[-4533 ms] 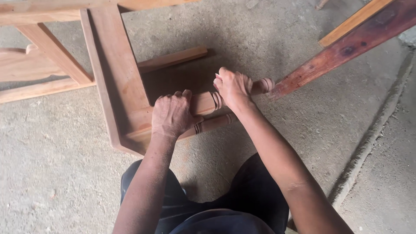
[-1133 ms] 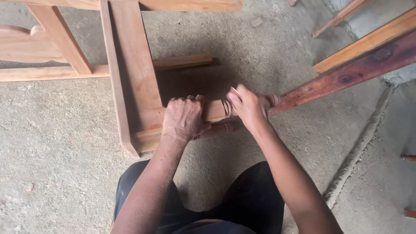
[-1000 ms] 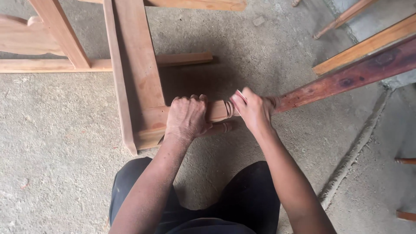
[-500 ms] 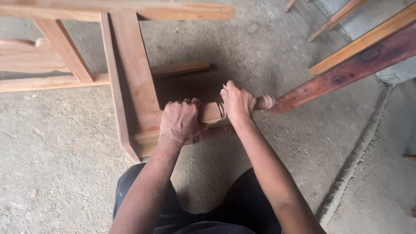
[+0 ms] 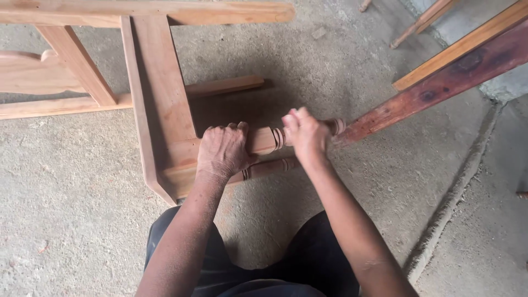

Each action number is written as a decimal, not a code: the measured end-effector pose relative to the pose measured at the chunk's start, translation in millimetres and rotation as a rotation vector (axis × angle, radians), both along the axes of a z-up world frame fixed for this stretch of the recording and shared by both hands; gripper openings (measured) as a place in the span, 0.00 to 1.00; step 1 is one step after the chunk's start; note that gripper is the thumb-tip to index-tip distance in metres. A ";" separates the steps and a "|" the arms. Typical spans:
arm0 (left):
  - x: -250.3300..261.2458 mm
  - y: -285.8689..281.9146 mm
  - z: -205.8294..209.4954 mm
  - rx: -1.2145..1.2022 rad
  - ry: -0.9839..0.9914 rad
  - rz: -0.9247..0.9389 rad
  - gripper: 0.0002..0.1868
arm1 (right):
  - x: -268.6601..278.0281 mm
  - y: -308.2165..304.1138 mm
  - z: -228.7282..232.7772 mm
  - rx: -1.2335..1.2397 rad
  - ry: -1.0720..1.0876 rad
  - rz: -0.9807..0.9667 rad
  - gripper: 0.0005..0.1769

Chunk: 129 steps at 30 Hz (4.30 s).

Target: Sanding the legs of a wooden chair using sandpaper to smooth the surface.

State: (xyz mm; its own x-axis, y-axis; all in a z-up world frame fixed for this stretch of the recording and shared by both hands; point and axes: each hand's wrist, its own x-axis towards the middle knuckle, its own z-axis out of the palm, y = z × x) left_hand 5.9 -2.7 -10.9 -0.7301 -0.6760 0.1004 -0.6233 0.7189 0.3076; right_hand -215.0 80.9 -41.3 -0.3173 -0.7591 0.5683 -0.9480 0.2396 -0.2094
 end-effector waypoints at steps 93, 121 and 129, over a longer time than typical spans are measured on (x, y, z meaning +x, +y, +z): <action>-8.5 4.1 -4.3 -0.060 -0.023 -0.018 0.38 | -16.7 -3.7 7.2 0.118 0.017 -0.149 0.17; -7.7 4.2 2.8 -0.041 -0.054 -0.015 0.37 | 8.1 -17.2 4.9 0.109 0.161 -0.023 0.13; -10.6 2.3 -1.2 -0.018 -0.053 -0.008 0.37 | 45.2 72.1 -10.1 -0.082 -0.513 -0.043 0.10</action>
State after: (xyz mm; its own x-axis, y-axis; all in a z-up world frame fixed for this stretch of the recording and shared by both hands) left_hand -4.6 -0.3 -12.1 -0.7398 -0.6689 0.0732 -0.6330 0.7287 0.2613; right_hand -169.8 153.0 -51.4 -0.6003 -0.6987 0.3892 -0.7086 0.2390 -0.6639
